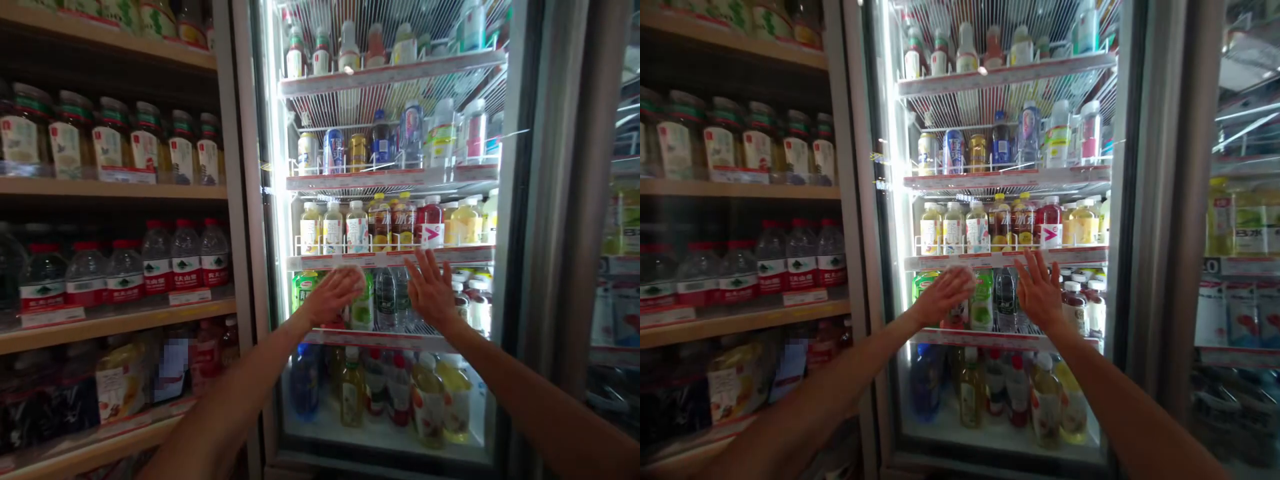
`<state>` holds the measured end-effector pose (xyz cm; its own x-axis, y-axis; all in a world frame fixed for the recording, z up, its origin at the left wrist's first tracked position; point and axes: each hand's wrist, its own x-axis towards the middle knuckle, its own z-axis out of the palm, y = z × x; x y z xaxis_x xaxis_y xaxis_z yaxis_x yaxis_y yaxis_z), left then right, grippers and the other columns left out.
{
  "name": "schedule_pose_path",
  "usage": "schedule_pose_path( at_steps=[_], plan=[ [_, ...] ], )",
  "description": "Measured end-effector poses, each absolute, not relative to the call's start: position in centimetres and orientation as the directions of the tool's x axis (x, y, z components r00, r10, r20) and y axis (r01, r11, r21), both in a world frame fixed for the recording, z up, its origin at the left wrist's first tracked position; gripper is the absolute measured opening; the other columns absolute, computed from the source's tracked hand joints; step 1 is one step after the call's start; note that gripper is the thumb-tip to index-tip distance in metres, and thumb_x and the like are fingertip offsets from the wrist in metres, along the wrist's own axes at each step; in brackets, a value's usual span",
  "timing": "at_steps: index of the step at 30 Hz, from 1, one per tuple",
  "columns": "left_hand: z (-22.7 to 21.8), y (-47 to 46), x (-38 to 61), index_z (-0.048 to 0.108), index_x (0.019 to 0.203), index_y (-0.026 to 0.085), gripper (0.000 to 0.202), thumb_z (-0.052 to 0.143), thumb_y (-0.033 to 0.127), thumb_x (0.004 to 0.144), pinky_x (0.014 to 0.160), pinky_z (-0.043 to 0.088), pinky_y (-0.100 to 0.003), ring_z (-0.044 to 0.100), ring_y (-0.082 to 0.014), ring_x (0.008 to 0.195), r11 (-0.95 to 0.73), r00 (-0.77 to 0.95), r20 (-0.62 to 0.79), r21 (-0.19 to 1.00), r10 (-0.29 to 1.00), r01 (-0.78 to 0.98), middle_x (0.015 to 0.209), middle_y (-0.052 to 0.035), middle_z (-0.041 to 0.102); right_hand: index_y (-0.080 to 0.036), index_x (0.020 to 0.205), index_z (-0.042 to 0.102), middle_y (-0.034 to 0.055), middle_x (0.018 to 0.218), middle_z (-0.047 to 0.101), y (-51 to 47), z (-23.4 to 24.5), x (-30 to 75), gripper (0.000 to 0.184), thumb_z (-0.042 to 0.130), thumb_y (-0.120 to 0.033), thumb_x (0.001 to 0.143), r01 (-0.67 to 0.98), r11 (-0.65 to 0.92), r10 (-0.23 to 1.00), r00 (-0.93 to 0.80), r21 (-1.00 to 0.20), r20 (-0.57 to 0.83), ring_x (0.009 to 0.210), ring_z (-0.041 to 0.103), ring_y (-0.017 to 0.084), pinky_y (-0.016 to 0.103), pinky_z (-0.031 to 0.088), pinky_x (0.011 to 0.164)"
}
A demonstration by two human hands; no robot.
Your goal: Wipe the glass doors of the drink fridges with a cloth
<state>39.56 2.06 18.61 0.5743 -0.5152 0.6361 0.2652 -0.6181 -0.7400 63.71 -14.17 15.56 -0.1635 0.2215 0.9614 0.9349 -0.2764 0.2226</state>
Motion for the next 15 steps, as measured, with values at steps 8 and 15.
schedule_pose_path(
  at_steps=[8,15],
  plan=[
    [16.0,3.5,35.7,0.041,0.132,0.023,0.049,0.045,0.007,0.086,0.112,0.028,-0.047,0.013,-0.0235,0.141,-0.767,0.11,0.972,-0.233,-0.209,0.598,0.154,-0.0077,0.012,-0.031,0.146,0.007,0.0027,0.153,0.015,-14.4,15.4,63.9,0.072,0.046,-0.022,0.086,0.937,-0.262,0.241,-0.169,0.232,0.956,0.14,0.016,0.023,0.049,0.01,0.113],
    [12.8,5.3,32.1,0.044,0.13,0.03,0.052,0.046,0.005,0.084,0.11,0.03,-0.047,0.017,-0.0231,0.14,-0.761,0.379,0.909,-0.367,-0.172,0.535,0.152,-0.0031,0.019,-0.031,0.145,0.014,0.0036,0.152,0.017,-14.1,15.3,63.7,0.065,0.042,-0.023,0.088,0.95,-0.239,0.236,-0.146,0.203,0.961,0.14,0.017,0.023,0.051,0.012,0.112]
  ],
)
